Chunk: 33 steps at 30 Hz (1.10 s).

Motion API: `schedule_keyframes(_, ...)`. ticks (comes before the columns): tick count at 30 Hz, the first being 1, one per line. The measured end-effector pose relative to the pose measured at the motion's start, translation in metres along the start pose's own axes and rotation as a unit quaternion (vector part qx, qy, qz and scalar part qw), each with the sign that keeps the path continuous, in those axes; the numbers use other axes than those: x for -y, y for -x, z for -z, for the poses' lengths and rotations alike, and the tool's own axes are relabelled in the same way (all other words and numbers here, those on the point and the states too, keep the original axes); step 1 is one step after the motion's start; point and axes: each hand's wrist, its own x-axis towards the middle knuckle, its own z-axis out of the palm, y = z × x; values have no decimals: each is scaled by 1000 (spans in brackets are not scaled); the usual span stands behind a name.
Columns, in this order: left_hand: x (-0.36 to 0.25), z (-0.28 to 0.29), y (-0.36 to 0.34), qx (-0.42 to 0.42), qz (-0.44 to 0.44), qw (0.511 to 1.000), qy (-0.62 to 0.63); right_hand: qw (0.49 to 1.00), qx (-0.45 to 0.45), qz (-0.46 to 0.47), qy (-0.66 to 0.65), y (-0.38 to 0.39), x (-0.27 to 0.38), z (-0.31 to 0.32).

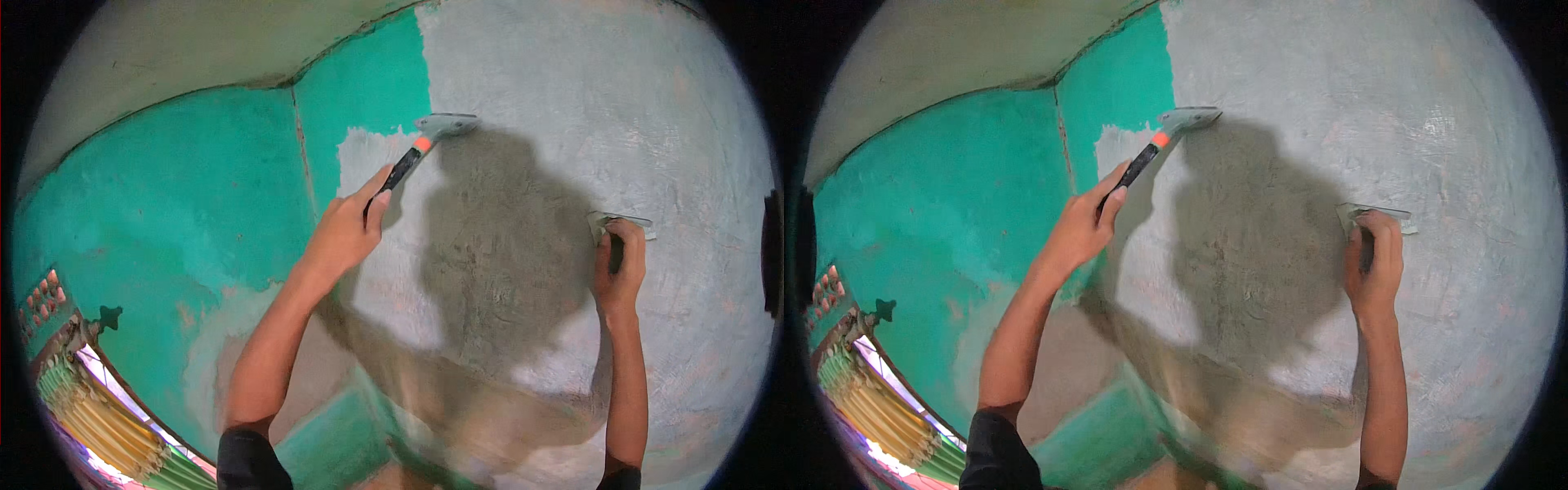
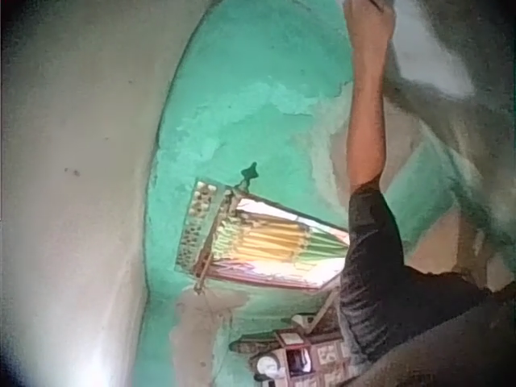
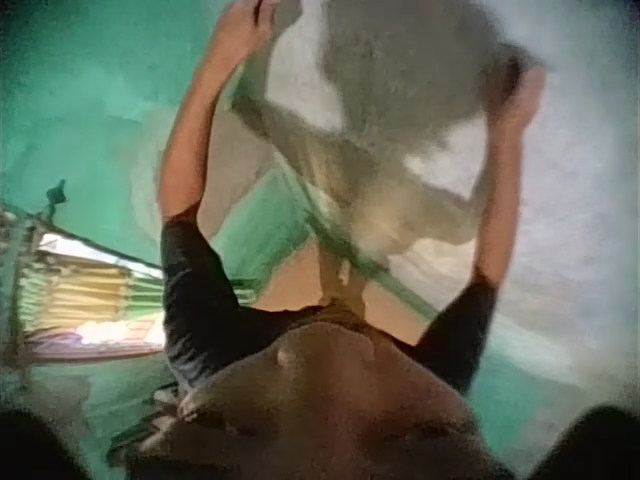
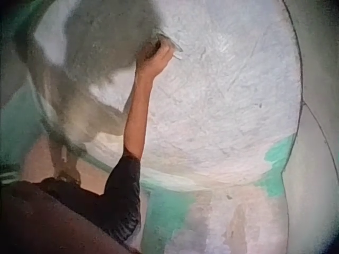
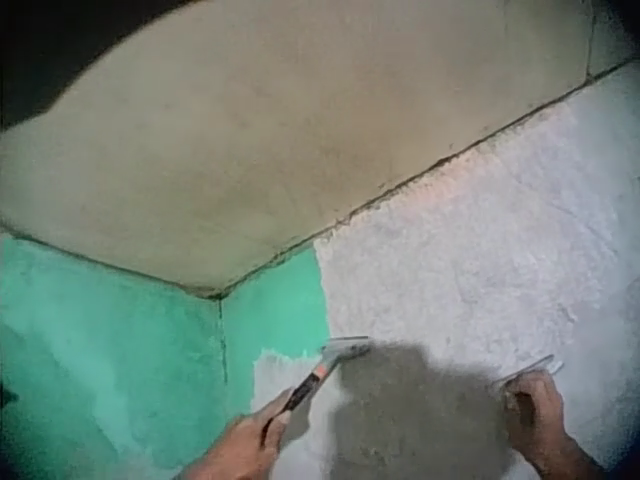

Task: Applying and smoothing plaster or putty on an interior wall using a scraper and spatula.

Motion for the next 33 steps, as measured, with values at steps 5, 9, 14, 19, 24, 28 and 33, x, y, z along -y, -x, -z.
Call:
schedule_keyframes(5,2,-3,3,-25,-66,997,34,1000,4,-10,-1,2,-2,1)
schedule_keyframes(9,-1,-2,4,10,35,999,-1,1000,18,-19,1,2,-2,1)
schedule_keyframes(14,-3,-3,0,-14,-3,1000,23,1000,5,2,18,1,-2,1)
schedule_keyframes(19,-2,-4,-1,8,12,1000,6,1000,12,-10,-2,1,-1,1)
schedule_keyframes(24,-5,-4,-5,-3,32,999,7,1000,7,-4,2,1,0,1)
schedule_keyframes(28,-4,-5,0,-3,10,1000,12,1000,2,12,14,0,-1,1)
schedule_keyframes(33,4,-4,9,9,40,999,12,1000,4,-10,9,0,0,-1)
